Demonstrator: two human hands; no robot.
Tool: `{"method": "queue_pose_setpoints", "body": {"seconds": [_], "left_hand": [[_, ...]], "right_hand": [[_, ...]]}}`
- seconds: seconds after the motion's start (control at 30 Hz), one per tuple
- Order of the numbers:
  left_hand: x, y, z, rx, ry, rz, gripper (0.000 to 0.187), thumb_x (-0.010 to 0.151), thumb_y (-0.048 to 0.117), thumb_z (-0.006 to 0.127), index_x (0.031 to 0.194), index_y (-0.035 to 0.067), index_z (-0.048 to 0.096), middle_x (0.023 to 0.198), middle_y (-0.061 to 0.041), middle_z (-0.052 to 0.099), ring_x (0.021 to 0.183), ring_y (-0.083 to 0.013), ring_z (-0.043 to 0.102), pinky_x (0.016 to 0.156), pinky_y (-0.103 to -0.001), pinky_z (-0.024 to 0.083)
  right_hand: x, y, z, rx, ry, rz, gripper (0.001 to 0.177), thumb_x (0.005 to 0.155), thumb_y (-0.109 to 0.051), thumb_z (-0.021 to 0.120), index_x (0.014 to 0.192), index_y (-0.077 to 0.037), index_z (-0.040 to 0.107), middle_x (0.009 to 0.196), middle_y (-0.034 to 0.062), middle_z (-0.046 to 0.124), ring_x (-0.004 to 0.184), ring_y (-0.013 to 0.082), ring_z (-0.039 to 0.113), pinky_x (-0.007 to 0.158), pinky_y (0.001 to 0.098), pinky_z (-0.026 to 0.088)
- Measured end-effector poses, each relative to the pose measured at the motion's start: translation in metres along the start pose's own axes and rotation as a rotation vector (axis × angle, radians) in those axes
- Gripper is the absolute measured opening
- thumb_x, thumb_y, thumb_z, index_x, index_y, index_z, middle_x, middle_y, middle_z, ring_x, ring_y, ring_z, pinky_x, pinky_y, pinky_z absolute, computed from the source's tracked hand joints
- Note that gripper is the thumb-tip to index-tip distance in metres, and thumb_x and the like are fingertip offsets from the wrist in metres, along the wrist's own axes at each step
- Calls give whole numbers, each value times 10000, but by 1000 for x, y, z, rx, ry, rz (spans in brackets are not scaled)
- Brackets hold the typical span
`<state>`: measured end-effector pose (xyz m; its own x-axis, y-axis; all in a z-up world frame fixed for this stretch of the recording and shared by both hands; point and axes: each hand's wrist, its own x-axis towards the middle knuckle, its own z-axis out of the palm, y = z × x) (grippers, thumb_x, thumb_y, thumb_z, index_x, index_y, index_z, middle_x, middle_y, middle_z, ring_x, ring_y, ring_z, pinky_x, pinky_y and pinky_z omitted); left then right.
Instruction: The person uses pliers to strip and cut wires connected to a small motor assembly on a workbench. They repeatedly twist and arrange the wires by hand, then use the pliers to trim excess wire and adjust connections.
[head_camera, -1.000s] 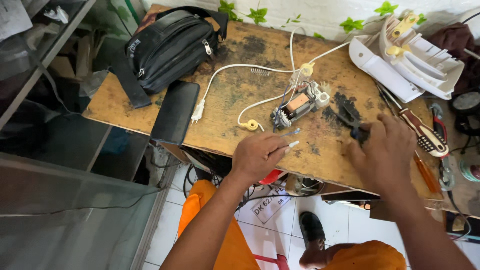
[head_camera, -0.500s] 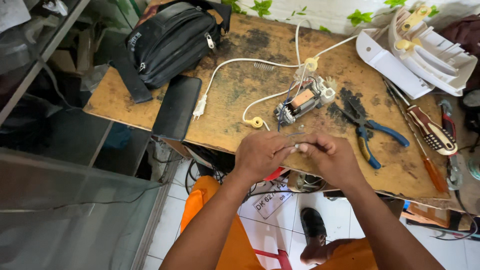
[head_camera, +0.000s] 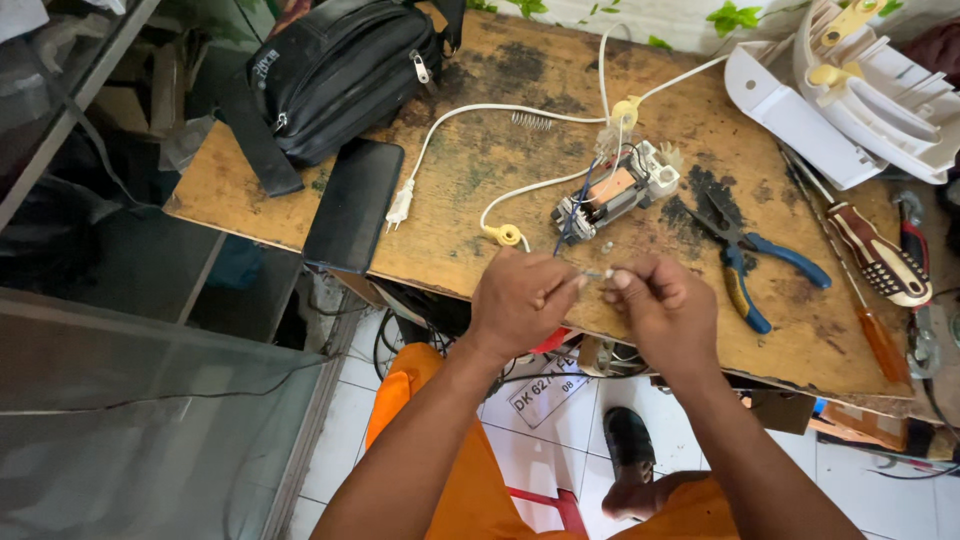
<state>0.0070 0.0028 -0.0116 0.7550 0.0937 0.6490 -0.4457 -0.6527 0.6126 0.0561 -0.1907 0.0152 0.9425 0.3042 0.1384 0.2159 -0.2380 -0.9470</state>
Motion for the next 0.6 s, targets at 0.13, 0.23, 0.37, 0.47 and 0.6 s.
{"method": "queue_pose_setpoints", "body": {"seconds": [0.13, 0.23, 0.37, 0.47, 0.6], "left_hand": [[-3, 8, -1, 37, -31, 56, 108, 943, 267, 677, 872, 189, 703, 717, -48, 640, 744, -304, 701, 706, -405, 502], [1, 3, 0, 27, -58, -10, 83, 909, 232, 705, 959, 177, 742, 776, -86, 679, 790, -346, 710, 702, -459, 523], [1, 7, -7, -127, -61, -83, 155, 893, 128, 725, 1040, 140, 771, 886, -127, 748, 885, -356, 742, 771, -431, 577], [4, 6, -11, -260, -67, -199, 177, 885, 109, 741, 1054, 122, 789, 885, -131, 772, 890, -355, 758, 773, -406, 597], [0, -4, -9, -585, 3, -472, 210, 888, 145, 787, 1091, 91, 795, 661, -51, 742, 682, -137, 754, 657, -261, 595]], "right_hand": [[-1, -13, 1, 19, 14, 58, 112, 1019, -35, 656, 926, 9, 699, 708, 152, 723, 668, 183, 693, 641, 320, 608], [9, -10, -12, 65, 58, 49, 63, 1013, 13, 646, 999, 45, 699, 752, 169, 714, 710, 201, 712, 651, 333, 621], [21, 25, -41, -638, 87, -281, 143, 941, -145, 795, 1084, -142, 784, 936, 101, 736, 964, 326, 729, 825, 426, 590], [25, 45, -46, -774, 114, -370, 189, 905, -166, 830, 1087, -172, 781, 940, 64, 706, 965, 302, 725, 857, 398, 593], [25, 50, -42, -891, 108, -421, 190, 907, -233, 801, 1083, -164, 781, 897, 87, 661, 893, 336, 713, 793, 455, 600]]}}
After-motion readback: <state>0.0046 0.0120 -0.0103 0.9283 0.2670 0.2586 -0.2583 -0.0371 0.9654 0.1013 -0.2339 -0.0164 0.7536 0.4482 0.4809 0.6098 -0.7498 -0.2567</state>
